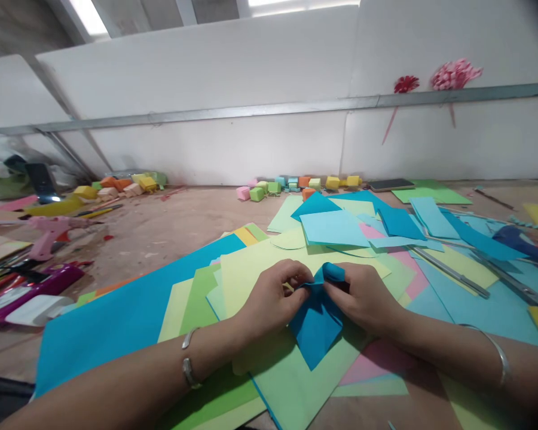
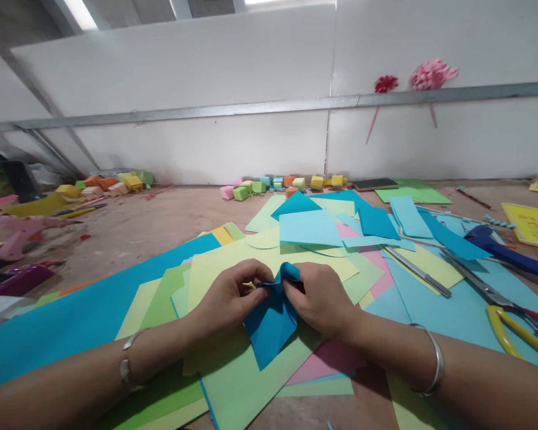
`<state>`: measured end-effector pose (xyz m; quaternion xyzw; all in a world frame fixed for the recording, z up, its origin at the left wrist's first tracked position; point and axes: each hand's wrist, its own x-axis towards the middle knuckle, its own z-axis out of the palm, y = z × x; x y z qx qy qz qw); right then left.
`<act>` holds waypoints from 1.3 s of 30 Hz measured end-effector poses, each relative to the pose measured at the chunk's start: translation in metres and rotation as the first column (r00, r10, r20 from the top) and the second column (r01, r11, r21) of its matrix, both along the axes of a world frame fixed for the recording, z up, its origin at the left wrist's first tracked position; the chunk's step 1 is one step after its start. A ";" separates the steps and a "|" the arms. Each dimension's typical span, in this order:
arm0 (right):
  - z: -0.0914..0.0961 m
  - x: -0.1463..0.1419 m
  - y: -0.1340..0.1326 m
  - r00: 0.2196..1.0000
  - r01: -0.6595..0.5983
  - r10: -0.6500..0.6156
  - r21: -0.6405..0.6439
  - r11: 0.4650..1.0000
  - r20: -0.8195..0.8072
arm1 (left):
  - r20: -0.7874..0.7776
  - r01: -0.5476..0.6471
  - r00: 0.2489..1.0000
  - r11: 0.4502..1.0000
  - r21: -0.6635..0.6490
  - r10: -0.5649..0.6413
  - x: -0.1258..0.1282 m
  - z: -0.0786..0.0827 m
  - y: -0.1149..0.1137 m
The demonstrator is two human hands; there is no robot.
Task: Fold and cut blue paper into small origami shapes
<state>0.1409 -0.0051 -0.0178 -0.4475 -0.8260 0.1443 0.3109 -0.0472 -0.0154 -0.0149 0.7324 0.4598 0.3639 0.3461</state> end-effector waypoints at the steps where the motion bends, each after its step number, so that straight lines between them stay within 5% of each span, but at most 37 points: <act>1: 0.000 0.000 -0.001 1.000 -0.028 0.028 0.006 1.000 0.004 | -0.011 -0.001 1.000 1.000 0.003 0.001 0.000 0.000 0.000; 6: -0.003 0.000 -0.004 0.994 -0.100 0.100 -0.003 0.995 0.041 | -0.055 0.012 0.998 1.000 -0.001 -0.012 0.000 0.002 0.000; 12: -0.002 0.002 -0.003 0.997 -0.075 0.075 -0.021 0.997 0.001 | 0.124 0.128 0.986 0.985 -0.119 -0.113 -0.005 0.010 -0.002; 20: 0.006 0.002 -0.002 0.996 0.020 -0.018 0.017 1.000 -0.085 | -0.004 0.002 1.000 0.987 -0.160 -0.003 -0.001 0.011 0.000; 24: 0.003 0.001 -0.003 0.995 0.010 -0.008 0.026 1.000 -0.103 | 0.034 0.029 0.999 0.989 -0.145 -0.025 -0.001 0.010 0.002; 29: 0.003 0.000 -0.002 0.992 0.019 -0.017 0.016 1.000 -0.124 | 0.134 0.135 0.986 0.952 -0.275 -0.101 0.000 0.014 -0.001; 39: 0.001 0.000 -0.005 0.990 -0.060 0.062 0.017 0.998 -0.125 | 0.038 -0.018 0.999 0.994 -0.108 0.022 -0.001 0.004 0.004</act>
